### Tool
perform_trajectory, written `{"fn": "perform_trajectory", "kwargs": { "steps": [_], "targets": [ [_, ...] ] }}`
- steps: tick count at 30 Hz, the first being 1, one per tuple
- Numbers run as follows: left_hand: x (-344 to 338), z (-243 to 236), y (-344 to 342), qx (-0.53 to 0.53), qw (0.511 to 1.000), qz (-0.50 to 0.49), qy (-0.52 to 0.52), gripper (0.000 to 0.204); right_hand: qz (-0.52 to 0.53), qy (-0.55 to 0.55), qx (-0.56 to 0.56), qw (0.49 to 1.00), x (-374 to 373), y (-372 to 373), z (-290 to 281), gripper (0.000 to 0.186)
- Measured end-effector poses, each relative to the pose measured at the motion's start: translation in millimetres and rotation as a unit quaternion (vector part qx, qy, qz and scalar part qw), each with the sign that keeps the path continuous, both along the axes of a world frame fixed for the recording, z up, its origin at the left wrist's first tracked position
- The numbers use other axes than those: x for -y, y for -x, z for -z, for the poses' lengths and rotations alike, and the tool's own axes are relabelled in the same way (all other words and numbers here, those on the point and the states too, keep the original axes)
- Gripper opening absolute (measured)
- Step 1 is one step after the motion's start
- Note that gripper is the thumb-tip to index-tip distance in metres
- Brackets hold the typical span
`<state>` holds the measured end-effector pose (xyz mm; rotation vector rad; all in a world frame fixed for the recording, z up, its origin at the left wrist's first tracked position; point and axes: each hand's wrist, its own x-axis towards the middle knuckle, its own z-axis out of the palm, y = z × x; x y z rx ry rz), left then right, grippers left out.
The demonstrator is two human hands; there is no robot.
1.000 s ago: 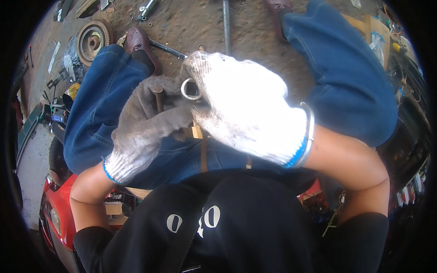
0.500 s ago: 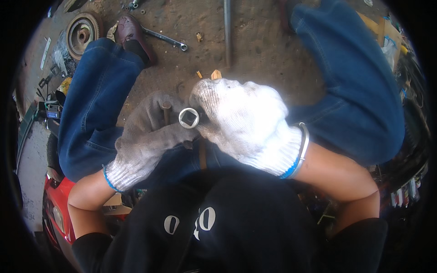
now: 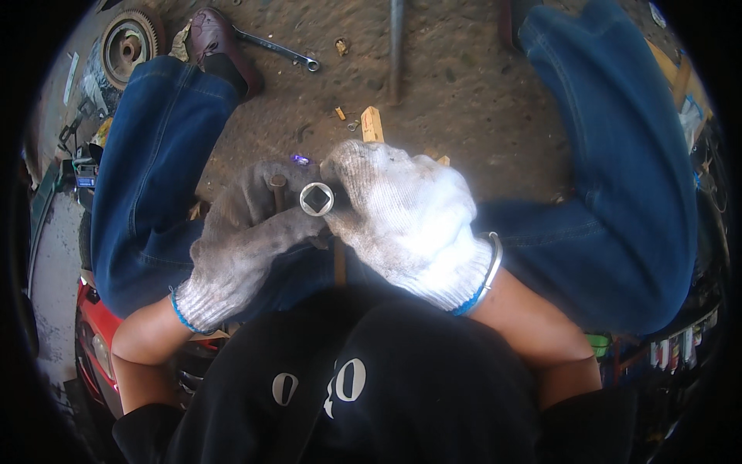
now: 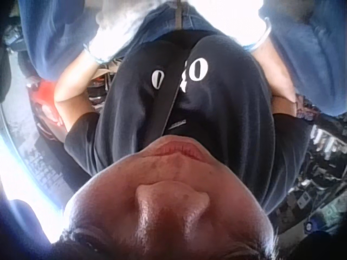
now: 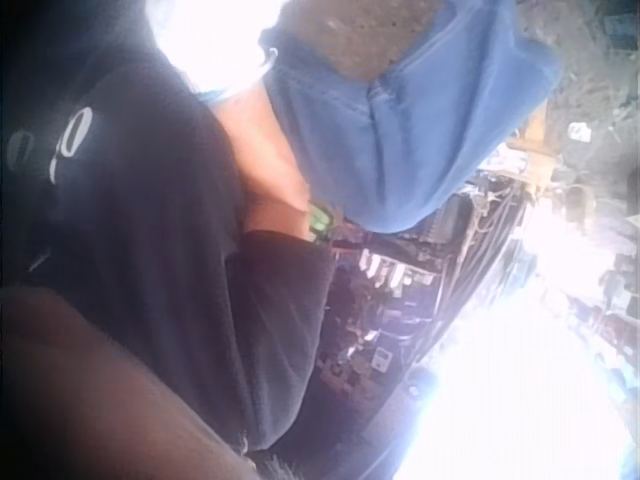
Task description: The person sits on the floor and works on mechanical components, including a gear and a cylindrical metal piece. They use a hammer to tap the metal piece and inspect the gear, then place the gear on a wooden pallet.
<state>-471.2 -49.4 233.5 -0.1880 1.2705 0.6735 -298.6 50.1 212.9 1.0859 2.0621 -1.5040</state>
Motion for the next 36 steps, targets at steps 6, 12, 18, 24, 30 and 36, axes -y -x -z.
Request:
{"fn": "perform_trajectory", "kwargs": {
  "steps": [6,12,18,24,30,36],
  "targets": [
    [-9.1,1.2,-0.5,-0.001,1.000,0.020,0.021,0.025,-0.007,0.009,-0.002,1.000,-4.8,-2.9,3.3,0.034],
    [-13.7,-0.2,-2.1,0.011,0.999,-0.003,0.044,0.026,-0.026,-0.025,-0.058,0.998,-5.1,-10.1,8.4,0.036],
    [-9.1,4.3,-4.2,0.045,0.997,-0.063,0.018,0.028,-0.023,-0.047,-0.098,0.994,-3.5,-16.1,14.8,0.036],
    [-13.0,2.9,-6.0,0.036,0.998,-0.036,0.025,0.027,-0.047,-0.058,-0.097,0.992,-3.9,-22.6,15.5,0.034],
    [-18.4,3.4,-8.8,0.060,0.996,-0.055,0.035,0.027,-0.070,-0.110,-0.115,0.985,-1.8,-28.4,17.7,0.038],
    [-16.3,1.6,-10.4,0.058,0.995,-0.056,0.056,0.028,-0.050,-0.057,-0.045,0.996,0.0,-27.9,13.7,0.035]
  ]
}}
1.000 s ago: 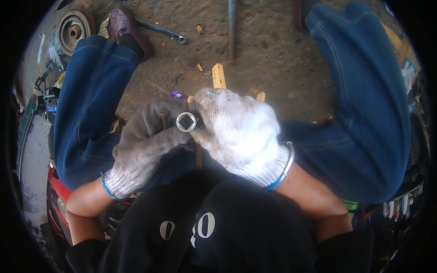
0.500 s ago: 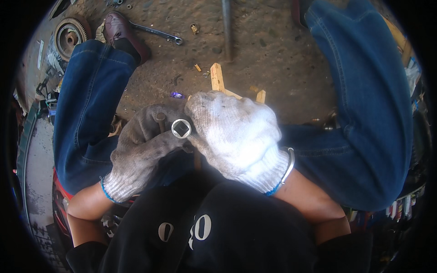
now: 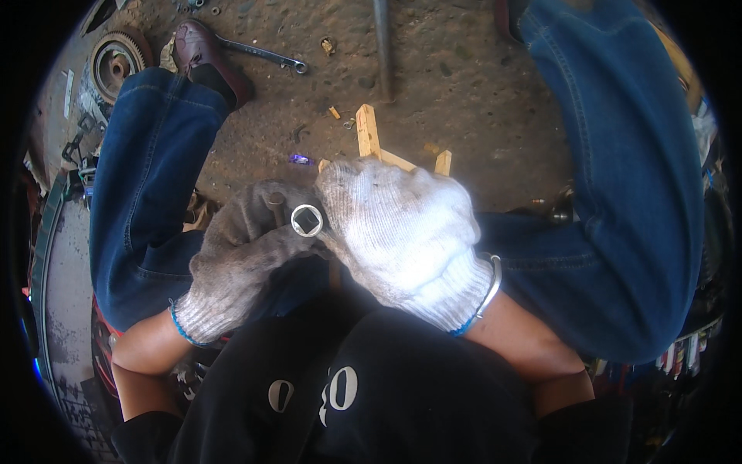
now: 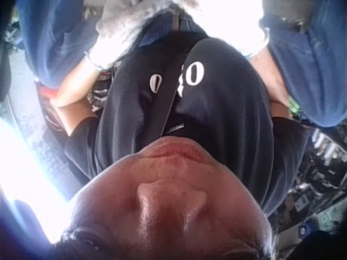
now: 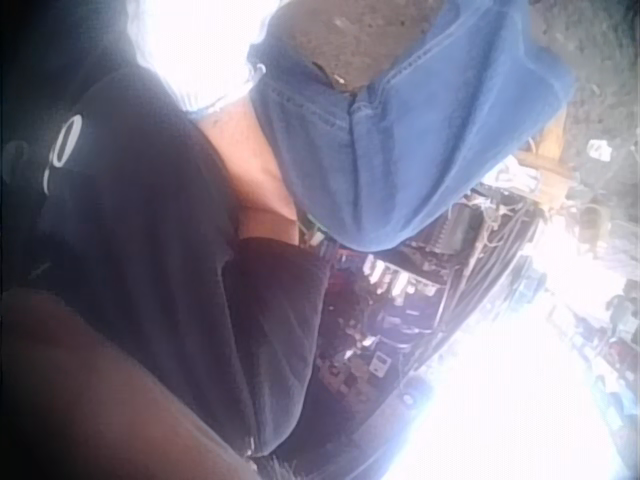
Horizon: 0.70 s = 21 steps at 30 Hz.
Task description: The person sits on the floor and works on mechanical components, including a gear and a cylindrical metal piece. They use a hammer to tap the metal piece and inspect the gear, then place the gear on a wooden pallet.
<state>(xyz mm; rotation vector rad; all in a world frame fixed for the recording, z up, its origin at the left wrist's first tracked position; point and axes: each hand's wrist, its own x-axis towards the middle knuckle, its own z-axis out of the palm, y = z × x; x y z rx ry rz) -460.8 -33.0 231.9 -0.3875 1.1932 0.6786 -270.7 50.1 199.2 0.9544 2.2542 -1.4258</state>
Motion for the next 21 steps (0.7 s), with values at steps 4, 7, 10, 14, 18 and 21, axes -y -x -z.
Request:
{"fn": "perform_trajectory", "kwargs": {
  "steps": [4,7,10,14,18,21],
  "targets": [
    [4.0,0.7,0.8,-0.006,1.000,0.016,0.015,0.027,-0.030,0.008,0.035,0.999,-1.8,1.5,-1.0,0.035],
    [5.3,3.7,1.5,0.036,0.999,-0.028,0.024,0.038,-0.038,0.018,0.057,0.998,-2.6,2.3,-0.9,0.034],
    [2.6,3.3,1.6,0.018,1.000,-0.004,0.020,0.029,-0.022,0.046,0.060,0.997,-3.1,2.9,-0.1,0.033],
    [-3.8,0.4,1.6,0.007,1.000,0.010,0.024,0.025,-0.029,0.043,0.065,0.997,-4.7,4.1,0.2,0.033],
    [-5.1,-0.3,4.2,0.006,0.999,0.043,0.021,0.026,-0.032,0.027,0.056,0.998,-6.4,6.8,-1.1,0.031],
    [-3.3,3.7,8.2,0.022,0.999,-0.001,-0.047,0.031,-0.009,-0.011,0.049,0.999,-8.8,8.7,-3.8,0.028]
  ]
}}
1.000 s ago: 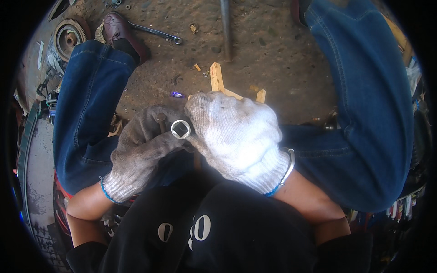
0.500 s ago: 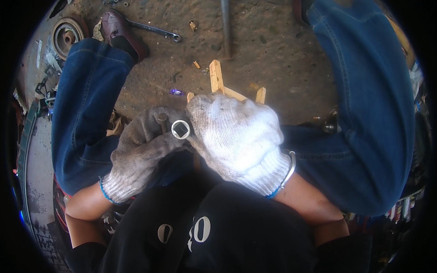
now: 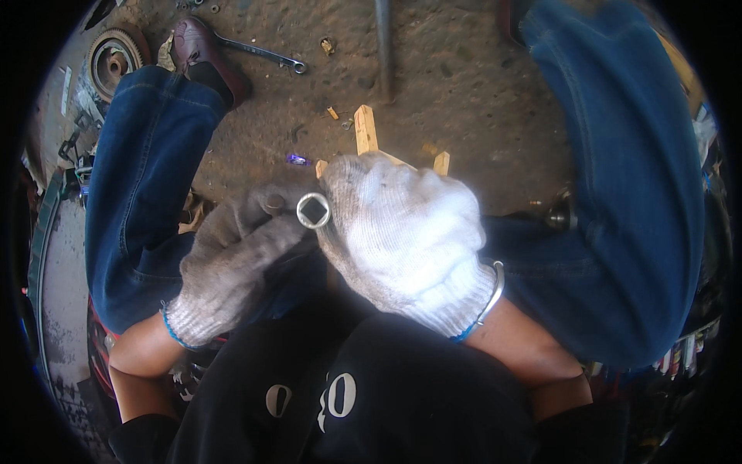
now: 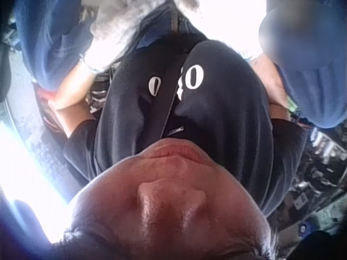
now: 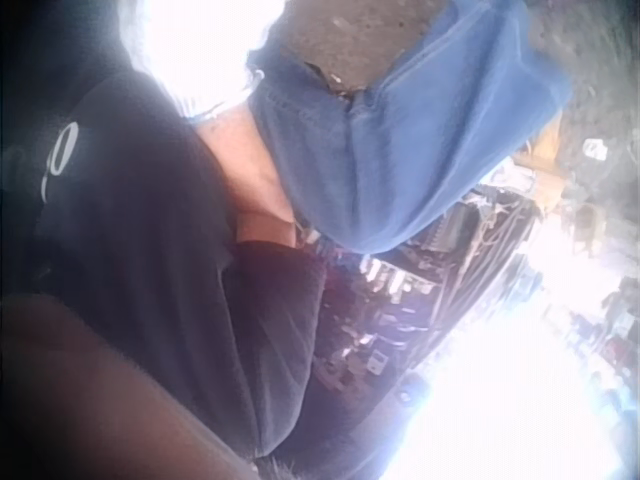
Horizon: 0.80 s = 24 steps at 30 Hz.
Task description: The person sits on the floor and works on mechanical components, including a gear and a cylindrical metal piece. They use a hammer to tap the metal piece and inspect the gear, then place the gear on a wooden pallet.
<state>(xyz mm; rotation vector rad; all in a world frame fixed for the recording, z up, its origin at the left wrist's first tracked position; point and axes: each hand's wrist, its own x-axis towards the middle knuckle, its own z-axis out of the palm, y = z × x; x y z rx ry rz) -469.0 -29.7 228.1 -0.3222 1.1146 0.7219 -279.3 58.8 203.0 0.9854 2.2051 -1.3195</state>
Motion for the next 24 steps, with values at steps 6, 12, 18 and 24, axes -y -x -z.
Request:
{"fn": "perform_trajectory", "kwargs": {
  "steps": [6,12,18,24],
  "targets": [
    [-5.7,14.3,18.0,-0.176,0.967,0.015,-0.185,0.058,0.093,-0.087,-0.061,0.990,-6.8,5.9,-10.2,0.029],
    [-9.0,-7.3,31.2,-0.131,0.962,-0.071,-0.229,0.054,0.067,-0.192,-0.118,0.972,-3.8,12.6,-27.2,0.036],
    [-8.4,-2.1,41.0,-0.216,0.883,-0.018,-0.416,0.046,0.057,-0.306,-0.182,0.933,-5.5,15.0,-27.6,0.043],
    [-7.3,-9.7,48.3,-0.400,0.763,0.127,-0.492,0.040,0.049,-0.326,-0.195,0.924,-4.0,17.5,-30.6,0.039]
  ]
}}
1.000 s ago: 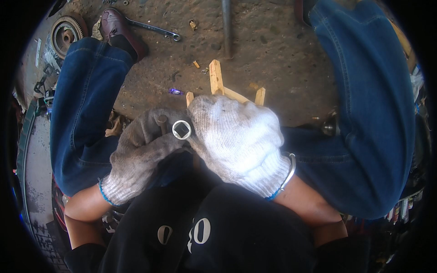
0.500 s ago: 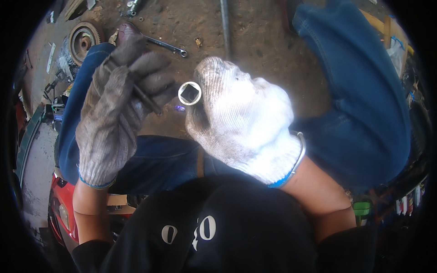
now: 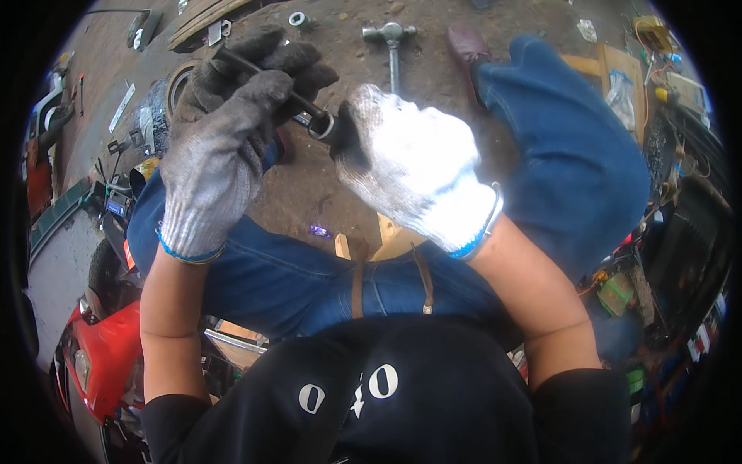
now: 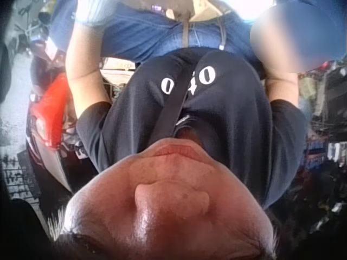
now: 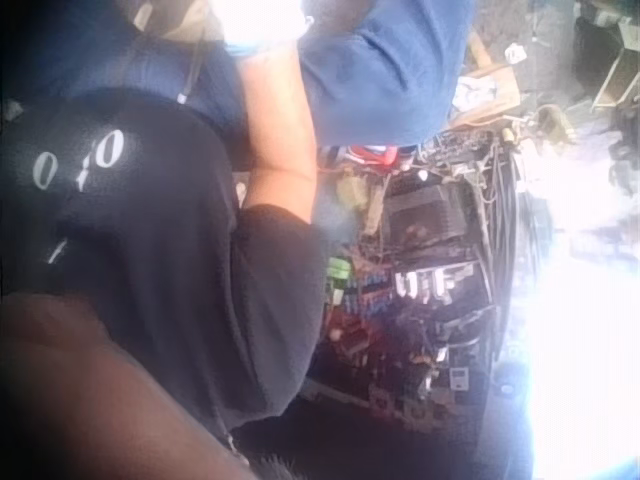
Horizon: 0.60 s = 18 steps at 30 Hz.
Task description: The person sits on the floor and works on mechanical components, including a gear and a cylindrical metal piece. They use a hammer to tap the metal piece and inspect the gear, then place the gear on a wooden pallet.
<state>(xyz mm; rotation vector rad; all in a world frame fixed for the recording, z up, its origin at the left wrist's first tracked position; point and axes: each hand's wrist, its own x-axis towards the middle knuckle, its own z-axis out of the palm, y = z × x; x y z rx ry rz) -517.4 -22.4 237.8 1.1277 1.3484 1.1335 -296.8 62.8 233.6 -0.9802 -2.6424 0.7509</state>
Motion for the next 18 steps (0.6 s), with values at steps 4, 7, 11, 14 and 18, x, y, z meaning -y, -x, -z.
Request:
{"fn": "perform_trajectory", "kwargs": {
  "steps": [4,7,11,14,18],
  "targets": [
    [-2.2,-4.4,-3.0,0.168,0.986,-0.007,0.004,0.036,0.029,0.040,-0.011,0.999,-2.0,2.9,-4.6,0.036],
    [-3.4,-8.5,-8.1,0.238,0.971,-0.018,0.003,0.036,0.045,0.073,-0.025,0.996,-4.2,5.6,-8.6,0.036],
    [-6.4,-19.4,-21.5,0.183,0.982,-0.036,-0.035,0.041,0.032,0.074,-0.041,0.996,-6.0,4.4,-14.4,0.040],
    [-7.3,-29.5,-23.3,0.016,1.000,-0.020,-0.005,0.035,0.007,0.022,-0.061,0.998,-7.6,4.5,-12.1,0.044],
    [-7.7,-28.5,-21.0,0.033,0.999,-0.010,-0.013,0.032,-0.024,-0.067,-0.101,0.992,-11.9,5.5,-5.6,0.044]
  ]
}}
